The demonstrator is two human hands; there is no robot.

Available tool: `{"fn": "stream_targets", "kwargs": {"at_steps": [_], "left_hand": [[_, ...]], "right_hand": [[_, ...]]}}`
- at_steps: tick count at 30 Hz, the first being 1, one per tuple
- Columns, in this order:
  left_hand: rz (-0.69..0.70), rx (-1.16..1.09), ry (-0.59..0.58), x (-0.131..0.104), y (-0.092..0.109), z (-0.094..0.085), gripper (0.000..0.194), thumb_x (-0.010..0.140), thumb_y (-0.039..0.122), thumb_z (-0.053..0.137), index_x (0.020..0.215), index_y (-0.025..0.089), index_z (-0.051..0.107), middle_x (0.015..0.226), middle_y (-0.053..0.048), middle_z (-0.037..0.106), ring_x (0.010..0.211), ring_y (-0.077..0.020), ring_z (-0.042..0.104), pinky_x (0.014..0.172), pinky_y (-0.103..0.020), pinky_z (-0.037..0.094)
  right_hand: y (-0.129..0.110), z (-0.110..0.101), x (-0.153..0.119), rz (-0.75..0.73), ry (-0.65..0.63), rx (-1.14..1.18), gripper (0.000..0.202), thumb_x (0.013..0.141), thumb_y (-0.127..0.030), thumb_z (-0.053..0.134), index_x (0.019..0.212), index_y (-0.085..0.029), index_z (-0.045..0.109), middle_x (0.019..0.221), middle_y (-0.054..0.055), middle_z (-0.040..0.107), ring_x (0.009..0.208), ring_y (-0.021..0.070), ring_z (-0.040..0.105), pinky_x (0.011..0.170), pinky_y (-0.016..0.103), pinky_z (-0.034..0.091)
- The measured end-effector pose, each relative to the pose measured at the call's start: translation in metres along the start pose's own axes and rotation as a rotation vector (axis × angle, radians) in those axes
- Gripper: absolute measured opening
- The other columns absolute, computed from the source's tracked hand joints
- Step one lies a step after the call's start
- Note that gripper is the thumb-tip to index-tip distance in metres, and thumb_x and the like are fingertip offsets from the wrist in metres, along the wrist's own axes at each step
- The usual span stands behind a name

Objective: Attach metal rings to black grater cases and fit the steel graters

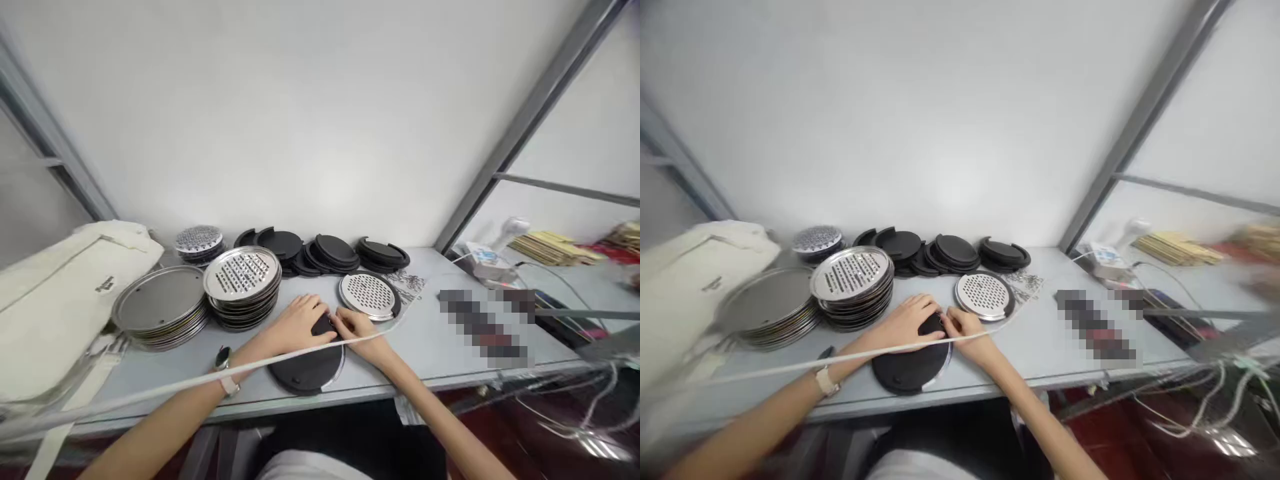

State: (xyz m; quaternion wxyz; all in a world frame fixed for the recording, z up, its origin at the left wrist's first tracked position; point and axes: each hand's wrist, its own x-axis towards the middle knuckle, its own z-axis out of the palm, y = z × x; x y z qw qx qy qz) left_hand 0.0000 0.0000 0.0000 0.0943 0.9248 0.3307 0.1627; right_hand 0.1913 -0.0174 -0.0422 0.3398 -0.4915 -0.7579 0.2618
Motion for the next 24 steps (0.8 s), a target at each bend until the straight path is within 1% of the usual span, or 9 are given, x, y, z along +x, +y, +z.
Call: {"fn": "stream_targets", "kwargs": {"at_steps": [5,12,16,21,24], "left_hand": [[0.029,-0.01,-0.014,0.0021,-0.0016,0.0014,0.03,0.081,0.036,0.064,0.104,0.02,0.054,0.106,-0.007,0.053,0.1,-0.0245,0.05,0.091,-0.039,0.043],[0.027,-0.104,-0.032,0.0051,-0.0047,0.0,0.025,0.081,0.036,0.064,0.098,0.019,0.056,0.101,-0.006,0.054,0.099,-0.0232,0.051,0.091,-0.038,0.043],[0.015,-0.145,0.001,0.0061,-0.006,0.0027,0.025,0.082,0.036,0.063,0.1,0.019,0.058,0.101,-0.006,0.055,0.101,-0.0233,0.051,0.094,-0.038,0.043],[-0.008,-0.161,0.05,0.0073,-0.0053,0.0051,0.026,0.08,0.036,0.064,0.099,0.018,0.06,0.098,-0.006,0.058,0.1,-0.0235,0.053,0.092,-0.037,0.044],[-0.003,-0.147,0.063,0.0084,-0.0039,0.0046,0.022,0.08,0.032,0.063,0.096,0.018,0.06,0.098,-0.006,0.058,0.099,-0.023,0.053,0.092,-0.037,0.045]], "right_hand": [[0.0025,0.0002,-0.0039,0.004,-0.011,0.0,0.036,0.094,-0.038,0.041,0.063,-0.021,0.033,0.055,-0.007,0.031,0.051,0.0095,0.031,0.05,0.024,0.024],[0.0025,-0.0005,-0.0074,-0.016,-0.013,-0.048,0.034,0.096,-0.035,0.039,0.066,-0.021,0.034,0.055,-0.007,0.033,0.051,0.0096,0.033,0.051,0.024,0.024],[0.0019,-0.0007,-0.0071,-0.049,0.007,-0.081,0.031,0.097,-0.032,0.037,0.068,-0.02,0.039,0.057,-0.006,0.037,0.053,0.0103,0.038,0.053,0.024,0.026],[-0.0011,-0.0004,-0.0061,-0.051,0.042,-0.1,0.029,0.096,-0.029,0.037,0.069,-0.02,0.042,0.057,-0.005,0.041,0.053,0.0109,0.041,0.054,0.024,0.028],[-0.0028,-0.0006,-0.0051,-0.057,0.064,-0.105,0.028,0.096,-0.028,0.038,0.069,-0.02,0.043,0.058,-0.005,0.042,0.054,0.0111,0.043,0.055,0.024,0.029]]}}
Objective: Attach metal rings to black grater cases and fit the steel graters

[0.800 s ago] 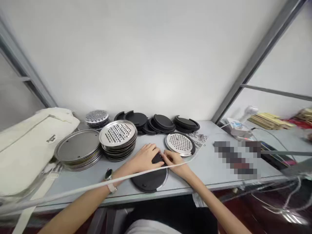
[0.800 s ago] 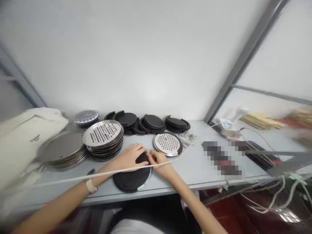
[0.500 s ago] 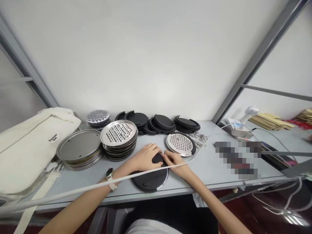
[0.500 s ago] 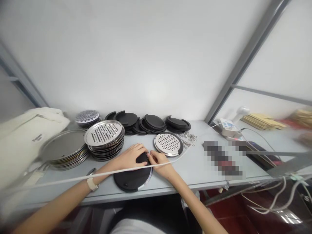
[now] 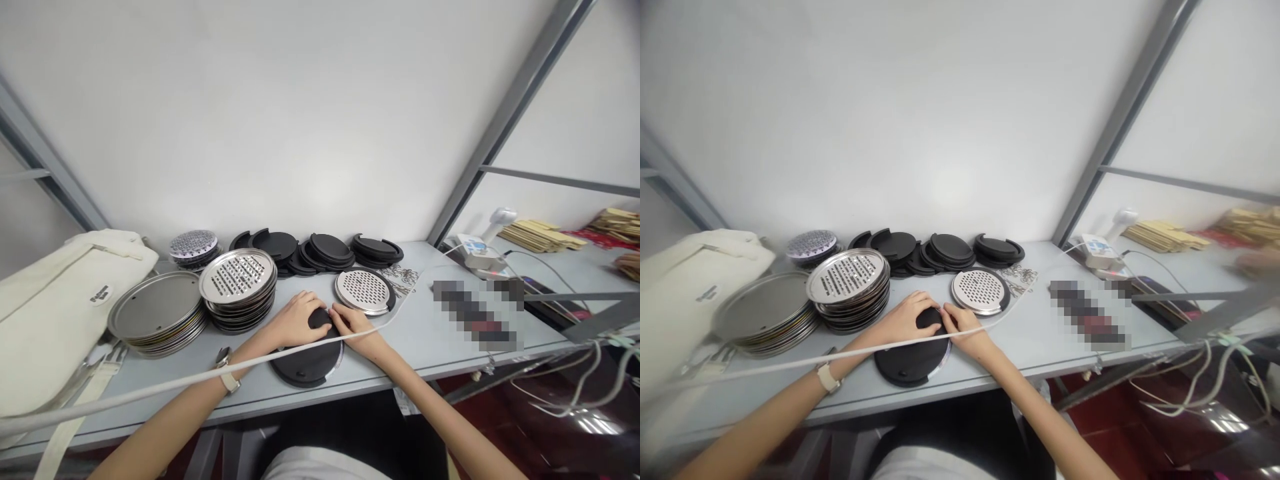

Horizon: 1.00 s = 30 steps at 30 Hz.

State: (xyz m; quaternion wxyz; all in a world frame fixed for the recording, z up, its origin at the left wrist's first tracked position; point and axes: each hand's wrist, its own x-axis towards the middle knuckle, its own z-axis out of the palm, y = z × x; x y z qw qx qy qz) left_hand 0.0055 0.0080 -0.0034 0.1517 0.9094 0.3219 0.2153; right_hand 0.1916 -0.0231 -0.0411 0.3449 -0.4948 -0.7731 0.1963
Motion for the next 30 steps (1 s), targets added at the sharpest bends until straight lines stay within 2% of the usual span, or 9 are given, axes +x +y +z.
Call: {"fn": "stream_targets", "kwargs": {"at_steps": [7,13,19,30], "left_hand": [[0.021,0.058,0.015,0.005,-0.001,0.003,0.019,0.08,0.028,0.061,0.097,0.018,0.062,0.096,-0.007,0.06,0.097,-0.0235,0.054,0.091,-0.038,0.046],[0.092,0.056,-0.019,0.016,-0.009,0.002,0.017,0.08,0.023,0.06,0.096,0.018,0.059,0.096,-0.007,0.06,0.097,-0.0229,0.055,0.091,-0.037,0.046],[0.149,0.055,-0.09,0.025,-0.017,0.0,0.02,0.083,0.028,0.058,0.1,0.018,0.057,0.098,-0.006,0.059,0.097,-0.0231,0.055,0.089,-0.037,0.046],[0.099,0.125,-0.135,0.023,-0.014,0.0,0.025,0.087,0.033,0.053,0.107,0.018,0.056,0.101,-0.007,0.058,0.095,-0.023,0.055,0.088,-0.038,0.044]], "right_hand": [[0.004,0.001,0.004,-0.01,0.029,-0.033,0.027,0.095,-0.026,0.039,0.069,-0.02,0.042,0.057,-0.005,0.038,0.053,0.0108,0.042,0.054,0.023,0.028],[0.003,0.0,0.004,0.061,0.047,-0.069,0.021,0.091,-0.02,0.042,0.07,-0.021,0.042,0.055,-0.006,0.037,0.049,0.01,0.04,0.052,0.022,0.026],[0.003,-0.003,0.003,0.067,0.043,-0.129,0.019,0.094,-0.022,0.04,0.077,-0.02,0.046,0.062,-0.003,0.045,0.055,0.0111,0.044,0.056,0.023,0.029],[0.005,-0.002,0.0,0.071,-0.029,-0.213,0.019,0.097,-0.022,0.032,0.087,-0.019,0.048,0.065,0.001,0.052,0.058,0.0144,0.049,0.057,0.025,0.03]]}}
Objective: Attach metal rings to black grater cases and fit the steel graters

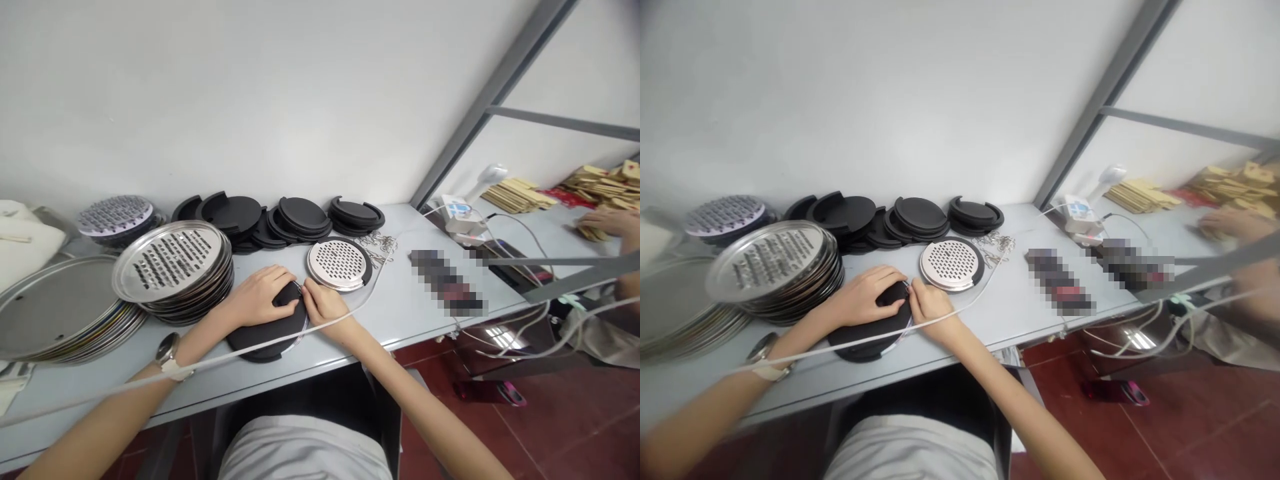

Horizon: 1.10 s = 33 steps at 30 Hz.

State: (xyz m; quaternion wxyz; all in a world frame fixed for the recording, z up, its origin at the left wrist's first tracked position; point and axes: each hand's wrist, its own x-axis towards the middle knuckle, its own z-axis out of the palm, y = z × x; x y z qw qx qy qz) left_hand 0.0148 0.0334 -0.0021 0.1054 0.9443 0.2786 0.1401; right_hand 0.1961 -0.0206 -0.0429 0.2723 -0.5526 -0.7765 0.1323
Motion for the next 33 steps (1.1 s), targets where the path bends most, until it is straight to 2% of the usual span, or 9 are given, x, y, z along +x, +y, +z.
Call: {"fn": "stream_targets", "kwargs": {"at_steps": [4,10,18,25,30,33], "left_hand": [[-0.048,0.02,-0.037,-0.0039,0.005,0.0009,0.028,0.091,0.035,0.048,0.113,0.018,0.053,0.11,-0.01,0.055,0.103,-0.0254,0.053,0.092,-0.041,0.042],[-0.127,-0.057,-0.067,-0.0051,0.006,0.0001,0.038,0.089,0.037,0.052,0.122,0.019,0.048,0.12,-0.01,0.049,0.11,-0.0259,0.048,0.098,-0.042,0.04],[-0.137,-0.144,-0.056,-0.0041,0.0053,-0.0033,0.038,0.087,0.033,0.056,0.121,0.019,0.046,0.119,-0.01,0.051,0.111,-0.0262,0.049,0.097,-0.042,0.042],[-0.147,-0.207,-0.024,-0.0065,0.0045,-0.0039,0.035,0.084,0.031,0.06,0.116,0.021,0.048,0.114,-0.007,0.053,0.107,-0.0251,0.051,0.094,-0.04,0.044],[-0.18,-0.193,0.009,-0.0085,0.0045,-0.0017,0.034,0.083,0.033,0.061,0.112,0.021,0.049,0.108,-0.006,0.054,0.102,-0.0256,0.05,0.09,-0.04,0.043],[-0.155,-0.161,-0.006,-0.0084,0.0049,-0.002,0.03,0.084,0.034,0.06,0.109,0.02,0.051,0.103,-0.006,0.055,0.099,-0.0253,0.05,0.088,-0.04,0.042]], "right_hand": [[0.0011,-0.0002,-0.0017,-0.021,-0.013,-0.01,0.019,0.097,-0.021,0.031,0.089,-0.018,0.048,0.067,0.002,0.053,0.06,0.0155,0.05,0.059,0.025,0.032],[0.002,0.0001,-0.0022,-0.027,-0.041,-0.004,0.021,0.096,-0.019,0.03,0.084,-0.019,0.046,0.066,0.003,0.052,0.059,0.0169,0.048,0.058,0.027,0.033],[0.002,-0.0002,-0.0006,-0.039,-0.068,0.003,0.02,0.094,-0.016,0.03,0.081,-0.02,0.045,0.064,0.003,0.051,0.058,0.0171,0.047,0.057,0.027,0.033],[0.0004,-0.0001,-0.0017,0.01,-0.077,0.069,0.022,0.096,-0.018,0.032,0.077,-0.021,0.042,0.065,0.001,0.049,0.059,0.016,0.046,0.056,0.027,0.034],[0.0008,-0.0005,-0.0019,0.022,-0.078,0.111,0.023,0.096,-0.02,0.033,0.074,-0.022,0.039,0.064,0.0,0.046,0.058,0.0154,0.044,0.055,0.026,0.034],[0.0011,-0.0002,-0.0021,0.018,-0.068,0.124,0.024,0.096,-0.02,0.033,0.073,-0.022,0.039,0.063,0.0,0.046,0.057,0.0151,0.044,0.054,0.026,0.034]]}}
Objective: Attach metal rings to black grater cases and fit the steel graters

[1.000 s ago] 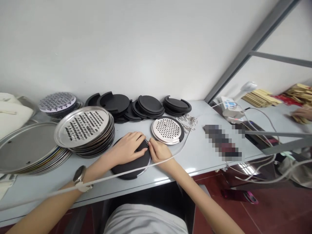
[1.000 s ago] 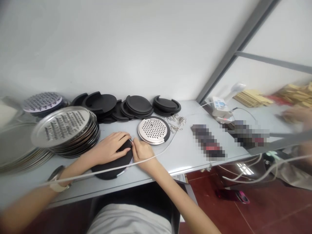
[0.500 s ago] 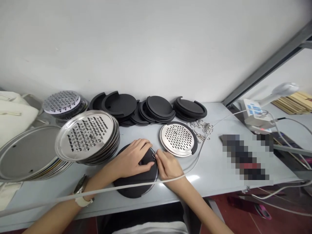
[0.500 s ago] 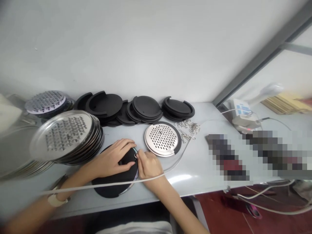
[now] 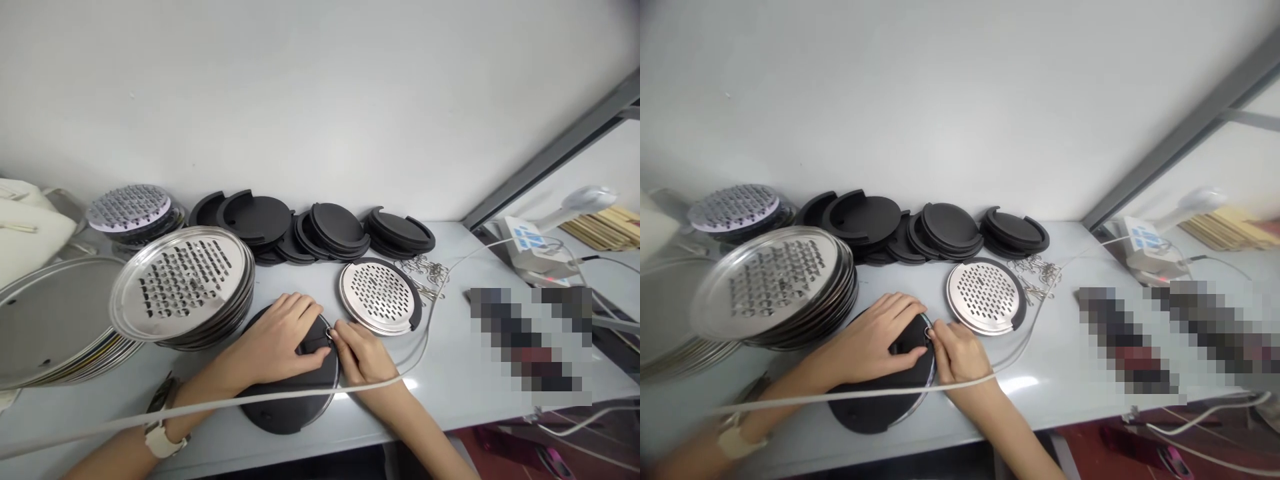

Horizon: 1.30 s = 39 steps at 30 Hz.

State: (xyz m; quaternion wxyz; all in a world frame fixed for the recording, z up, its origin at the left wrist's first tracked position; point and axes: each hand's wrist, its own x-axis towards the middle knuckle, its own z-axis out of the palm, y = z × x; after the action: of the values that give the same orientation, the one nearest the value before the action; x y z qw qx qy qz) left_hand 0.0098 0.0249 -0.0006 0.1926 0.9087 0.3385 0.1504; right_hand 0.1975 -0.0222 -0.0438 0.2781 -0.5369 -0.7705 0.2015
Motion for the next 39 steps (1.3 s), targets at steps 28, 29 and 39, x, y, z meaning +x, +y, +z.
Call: {"fn": "stream_targets", "kwargs": {"at_steps": [28,29,39], "left_hand": [[0.158,0.055,-0.013,-0.0039,-0.0037,-0.0008,0.018,0.091,0.031,0.053,0.105,0.021,0.058,0.106,-0.007,0.054,0.101,-0.0235,0.05,0.091,-0.038,0.039],[0.162,0.055,-0.012,-0.0039,-0.0037,-0.001,0.018,0.091,0.031,0.052,0.106,0.021,0.058,0.105,-0.007,0.055,0.1,-0.0235,0.05,0.091,-0.038,0.039],[0.191,0.048,-0.013,-0.004,-0.0054,-0.0006,0.022,0.092,0.032,0.051,0.109,0.02,0.056,0.104,-0.007,0.055,0.1,-0.0239,0.049,0.09,-0.039,0.039]], "right_hand": [[-0.0021,0.0012,-0.0022,-0.03,0.018,-0.034,0.022,0.096,-0.02,0.035,0.077,-0.021,0.045,0.068,0.003,0.051,0.062,0.0171,0.05,0.059,0.028,0.038],[-0.0025,0.0013,-0.0022,-0.021,0.024,-0.026,0.023,0.096,-0.02,0.035,0.075,-0.021,0.045,0.067,0.002,0.051,0.062,0.017,0.049,0.058,0.028,0.037],[-0.0054,0.0018,-0.0023,0.072,0.039,0.036,0.029,0.095,-0.026,0.038,0.068,-0.022,0.034,0.06,-0.002,0.041,0.057,0.0136,0.042,0.055,0.026,0.031]]}}
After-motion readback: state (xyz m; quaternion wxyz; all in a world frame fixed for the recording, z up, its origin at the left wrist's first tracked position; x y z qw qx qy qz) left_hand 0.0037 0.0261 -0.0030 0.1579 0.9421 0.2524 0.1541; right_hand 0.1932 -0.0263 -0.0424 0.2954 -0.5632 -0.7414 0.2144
